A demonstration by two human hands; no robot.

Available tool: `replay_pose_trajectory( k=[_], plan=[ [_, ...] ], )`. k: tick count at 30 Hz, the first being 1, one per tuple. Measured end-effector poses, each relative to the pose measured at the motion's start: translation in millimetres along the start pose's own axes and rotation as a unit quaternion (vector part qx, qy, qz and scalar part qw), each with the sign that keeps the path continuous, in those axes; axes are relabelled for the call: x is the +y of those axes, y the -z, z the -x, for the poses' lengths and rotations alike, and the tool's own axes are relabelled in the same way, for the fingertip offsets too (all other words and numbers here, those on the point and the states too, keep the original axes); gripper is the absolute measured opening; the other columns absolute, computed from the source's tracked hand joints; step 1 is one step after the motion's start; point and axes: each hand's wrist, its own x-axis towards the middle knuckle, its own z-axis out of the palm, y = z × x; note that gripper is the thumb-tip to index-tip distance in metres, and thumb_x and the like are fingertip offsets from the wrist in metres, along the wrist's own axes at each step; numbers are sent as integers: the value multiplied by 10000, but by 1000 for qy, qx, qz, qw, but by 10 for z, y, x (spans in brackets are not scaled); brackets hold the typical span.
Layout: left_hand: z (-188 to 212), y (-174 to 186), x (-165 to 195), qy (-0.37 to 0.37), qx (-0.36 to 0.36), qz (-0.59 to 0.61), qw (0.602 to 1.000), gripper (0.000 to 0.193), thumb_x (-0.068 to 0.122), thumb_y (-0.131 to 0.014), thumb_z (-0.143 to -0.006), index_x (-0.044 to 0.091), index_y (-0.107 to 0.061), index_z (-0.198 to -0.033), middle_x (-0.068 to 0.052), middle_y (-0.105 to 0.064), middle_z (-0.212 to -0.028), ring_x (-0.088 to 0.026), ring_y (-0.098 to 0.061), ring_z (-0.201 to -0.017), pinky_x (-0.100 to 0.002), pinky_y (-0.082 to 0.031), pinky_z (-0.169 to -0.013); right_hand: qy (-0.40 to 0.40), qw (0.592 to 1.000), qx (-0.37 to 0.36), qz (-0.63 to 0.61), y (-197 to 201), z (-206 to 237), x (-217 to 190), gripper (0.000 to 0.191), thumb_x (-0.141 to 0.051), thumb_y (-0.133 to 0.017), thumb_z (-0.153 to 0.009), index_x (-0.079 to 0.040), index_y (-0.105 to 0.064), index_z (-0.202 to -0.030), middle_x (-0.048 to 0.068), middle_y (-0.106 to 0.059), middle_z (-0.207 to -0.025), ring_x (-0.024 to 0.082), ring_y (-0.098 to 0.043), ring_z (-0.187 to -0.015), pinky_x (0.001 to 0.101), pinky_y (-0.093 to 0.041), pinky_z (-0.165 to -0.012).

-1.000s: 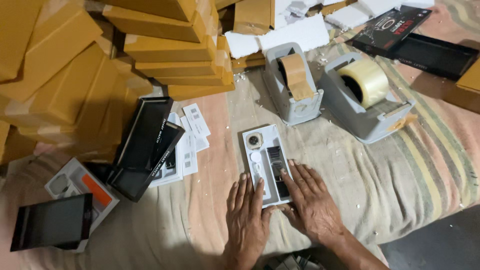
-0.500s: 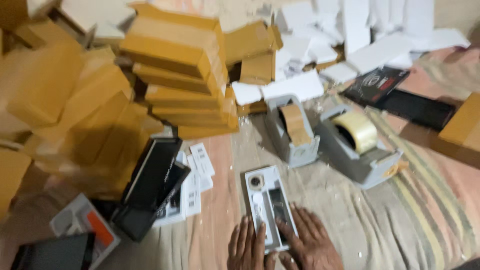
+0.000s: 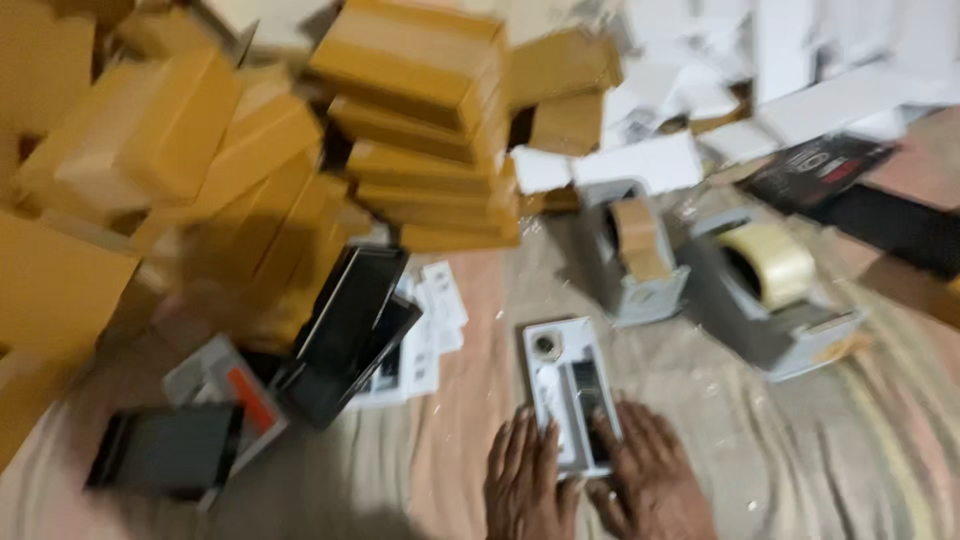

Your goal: The person packs smartwatch retail boxes on a bed. They place a smartwatch into a white inner tray, add the charging cable and watch strap, position a paper manual, close the box, and stack the finished boxes with others on the bed.

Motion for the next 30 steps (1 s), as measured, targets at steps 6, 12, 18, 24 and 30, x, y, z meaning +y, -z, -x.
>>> replay_pose_trajectory(
  k=[6, 12, 18, 24, 30],
  plan=[
    [-223, 505, 196, 48, -62, 57, 995, 738, 379, -677, -972, -100, -458, -1489, -363, -487, -1484, -483, -388, -1469, -568, -226, -1231, 14, 998, 29, -45, 179, -146, -204, 828, -433, -627, -825, 31, -380, -1464, 303, -414, -1480, 431, -368, -1420, 534, -221, -1188],
    [-528, 572, 133, 222, -18, 179, 958, 679, 350, -596, -1039, -59, -428, -1554, -335, -455, -1558, -501, -382, -1452, -556, -267, -1189, -35, 986, 24, -163, 48, -381, 3, 610, -301, -460, -979, -71, -385, -1539, 246, -340, -1621, 447, -310, -1478, 506, -257, -1184],
    [-997, 427, -97, 158, 4, 66, 985, 548, 442, -549, -1049, 20, -614, -1393, -278, -539, -1508, -453, -492, -1398, -533, -342, -1194, 10, 1000, -11, -4, -426, -883, 116, 623, -351, -477, -906, -112, -411, -1478, 209, -271, -1646, 381, -316, -1468, 529, -214, -1196],
    [-1023, 662, -185, 138, -26, 112, 984, 475, 400, -485, -1108, 12, -648, -1328, -231, -630, -1313, -413, -561, -1289, -528, -417, -1138, 1, 997, 6, -73, -304, -912, 45, 652, -330, -490, -925, -78, -423, -1523, 218, -354, -1619, 396, -367, -1442, 538, -237, -1183],
    [-1123, 474, -274, 227, 153, 102, 956, 210, 165, -591, -1016, 45, -675, -1166, -184, -663, -1175, -380, -595, -1185, -501, -448, -1058, -292, 848, 112, -428, -106, -889, 2, 516, -312, -411, -1123, 20, -487, -1511, 235, -590, -1400, 353, -574, -1262, 468, -451, -1073]
  ],
)
